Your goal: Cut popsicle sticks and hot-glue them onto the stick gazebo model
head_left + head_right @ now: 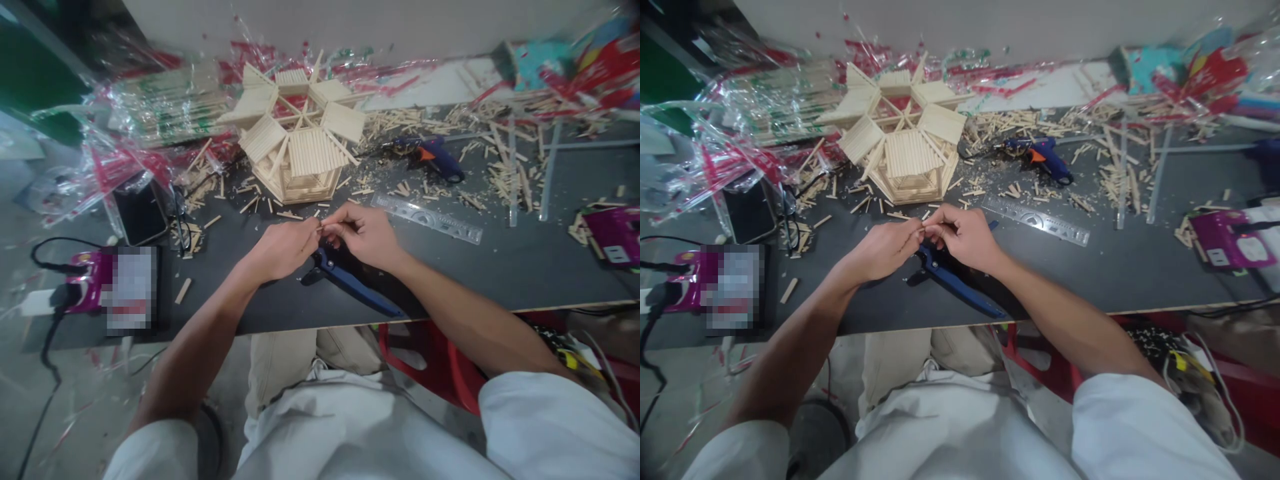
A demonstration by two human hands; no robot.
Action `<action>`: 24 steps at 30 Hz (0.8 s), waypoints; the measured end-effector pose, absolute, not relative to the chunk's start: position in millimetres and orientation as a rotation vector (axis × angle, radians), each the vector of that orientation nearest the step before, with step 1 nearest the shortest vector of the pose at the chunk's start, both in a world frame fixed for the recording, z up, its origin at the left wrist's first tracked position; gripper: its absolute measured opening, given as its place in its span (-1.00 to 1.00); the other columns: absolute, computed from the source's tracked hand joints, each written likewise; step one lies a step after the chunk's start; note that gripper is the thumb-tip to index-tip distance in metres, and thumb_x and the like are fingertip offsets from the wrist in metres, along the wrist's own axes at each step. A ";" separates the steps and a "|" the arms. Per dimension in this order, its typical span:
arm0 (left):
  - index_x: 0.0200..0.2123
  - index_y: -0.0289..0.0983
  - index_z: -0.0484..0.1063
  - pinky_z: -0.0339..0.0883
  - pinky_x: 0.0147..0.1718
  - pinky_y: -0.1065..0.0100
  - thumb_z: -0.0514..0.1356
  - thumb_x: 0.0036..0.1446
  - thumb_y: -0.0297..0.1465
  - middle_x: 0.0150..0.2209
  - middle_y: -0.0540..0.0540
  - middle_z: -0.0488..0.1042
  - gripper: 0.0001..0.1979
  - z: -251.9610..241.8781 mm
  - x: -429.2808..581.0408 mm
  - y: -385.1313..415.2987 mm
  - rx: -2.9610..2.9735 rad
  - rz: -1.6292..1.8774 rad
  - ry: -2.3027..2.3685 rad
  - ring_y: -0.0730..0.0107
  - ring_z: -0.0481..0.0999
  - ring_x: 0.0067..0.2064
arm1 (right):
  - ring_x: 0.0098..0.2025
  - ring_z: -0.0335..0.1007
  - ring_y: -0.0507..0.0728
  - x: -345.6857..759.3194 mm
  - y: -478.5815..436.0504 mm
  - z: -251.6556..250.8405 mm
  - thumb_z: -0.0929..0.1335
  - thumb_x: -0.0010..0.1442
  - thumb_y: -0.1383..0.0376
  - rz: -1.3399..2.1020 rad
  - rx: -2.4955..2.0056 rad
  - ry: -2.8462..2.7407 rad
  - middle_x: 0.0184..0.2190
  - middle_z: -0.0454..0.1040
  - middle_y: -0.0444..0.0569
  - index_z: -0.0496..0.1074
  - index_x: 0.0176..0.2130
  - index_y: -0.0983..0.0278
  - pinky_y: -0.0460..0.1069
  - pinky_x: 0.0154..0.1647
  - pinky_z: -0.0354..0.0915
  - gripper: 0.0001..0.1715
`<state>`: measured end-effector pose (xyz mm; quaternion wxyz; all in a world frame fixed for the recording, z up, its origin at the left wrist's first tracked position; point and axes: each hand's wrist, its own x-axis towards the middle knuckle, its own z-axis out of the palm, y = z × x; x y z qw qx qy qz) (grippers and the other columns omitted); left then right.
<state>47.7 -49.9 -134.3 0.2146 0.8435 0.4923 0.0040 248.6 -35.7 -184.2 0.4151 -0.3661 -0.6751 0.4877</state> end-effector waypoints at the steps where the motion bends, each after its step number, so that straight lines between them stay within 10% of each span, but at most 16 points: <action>1: -0.16 -0.26 0.38 0.11 -0.37 0.27 -0.14 0.44 -0.29 -0.28 -0.19 0.57 -0.67 -134.3 47.7 -50.0 2.337 0.009 1.368 0.19 0.51 -0.33 | -0.49 0.46 0.03 248.6 -36.0 -183.8 0.44 0.30 0.12 1.223 -0.917 -1.699 -0.48 0.55 -0.10 0.54 -0.28 0.22 -0.02 -0.40 0.44 -0.77; 24: -0.10 -0.26 0.39 0.16 -0.35 0.32 -0.19 0.47 -0.23 -0.27 -0.15 0.56 -0.59 -138.5 42.1 -50.5 2.379 0.124 1.431 0.22 0.55 -0.27 | -0.50 0.45 0.01 249.6 -34.5 -177.5 0.45 0.26 0.01 1.175 -0.944 -1.634 -0.50 0.53 -0.11 0.52 -0.28 0.28 -0.05 -0.43 0.41 -0.63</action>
